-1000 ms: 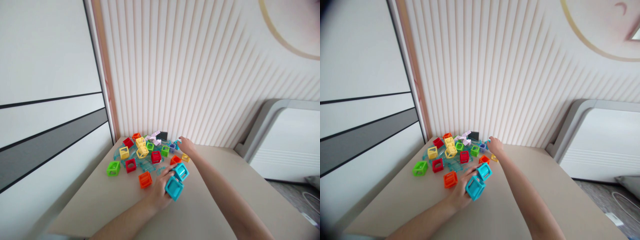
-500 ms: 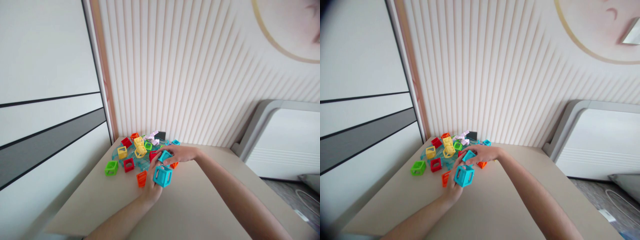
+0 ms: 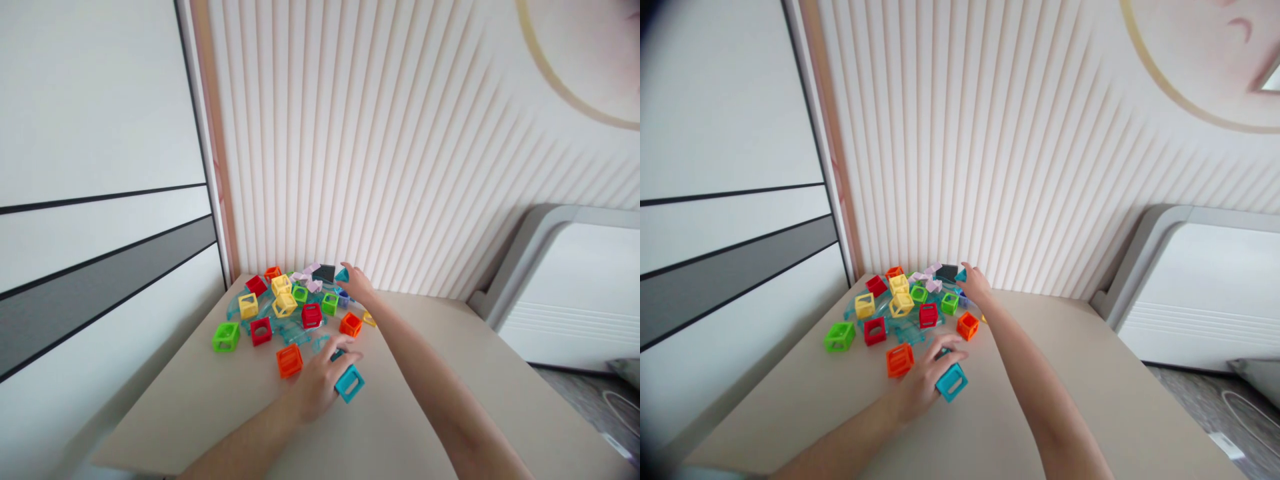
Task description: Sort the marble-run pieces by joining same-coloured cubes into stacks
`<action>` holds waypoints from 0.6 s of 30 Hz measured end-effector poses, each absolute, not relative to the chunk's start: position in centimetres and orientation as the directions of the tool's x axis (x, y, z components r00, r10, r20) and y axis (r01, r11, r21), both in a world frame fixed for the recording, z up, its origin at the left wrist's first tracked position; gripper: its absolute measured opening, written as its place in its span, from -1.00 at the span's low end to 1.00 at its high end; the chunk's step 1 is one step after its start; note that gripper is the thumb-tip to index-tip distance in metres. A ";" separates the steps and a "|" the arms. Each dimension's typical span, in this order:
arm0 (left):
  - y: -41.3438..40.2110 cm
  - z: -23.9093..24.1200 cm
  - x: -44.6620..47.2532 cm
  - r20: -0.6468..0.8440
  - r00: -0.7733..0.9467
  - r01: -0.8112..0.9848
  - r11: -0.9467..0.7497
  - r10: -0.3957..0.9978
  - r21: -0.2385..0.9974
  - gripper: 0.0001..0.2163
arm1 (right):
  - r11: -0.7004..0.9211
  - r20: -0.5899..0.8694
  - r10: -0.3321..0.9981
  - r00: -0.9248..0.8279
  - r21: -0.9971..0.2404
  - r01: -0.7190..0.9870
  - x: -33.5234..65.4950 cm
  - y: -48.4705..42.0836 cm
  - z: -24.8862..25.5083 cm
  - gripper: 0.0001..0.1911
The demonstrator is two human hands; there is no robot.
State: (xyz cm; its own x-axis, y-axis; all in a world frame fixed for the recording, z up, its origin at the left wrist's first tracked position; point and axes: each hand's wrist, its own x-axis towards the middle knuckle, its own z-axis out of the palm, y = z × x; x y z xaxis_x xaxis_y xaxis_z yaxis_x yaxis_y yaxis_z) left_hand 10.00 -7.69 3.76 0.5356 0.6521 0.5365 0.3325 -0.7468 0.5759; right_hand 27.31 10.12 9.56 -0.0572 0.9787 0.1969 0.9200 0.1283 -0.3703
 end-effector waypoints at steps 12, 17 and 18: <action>-7.5 3.3 10.4 0.459 0.572 0.293 -0.692 0.679 0.660 -0.55 | 0.229 0.248 0.958 -0.146 -0.350 0.908 25.1 11.2 9.0 -0.24; -7.5 3.1 10.8 0.544 0.414 0.204 -0.657 0.730 0.726 -0.45 | 0.277 0.323 0.934 -0.151 -0.391 0.878 26.4 9.0 10.5 -0.56; -7.5 3.1 10.9 0.557 0.362 0.182 -0.642 0.748 0.744 -0.43 | 0.293 0.335 0.929 -0.157 -0.408 0.865 26.6 8.1 10.8 -0.65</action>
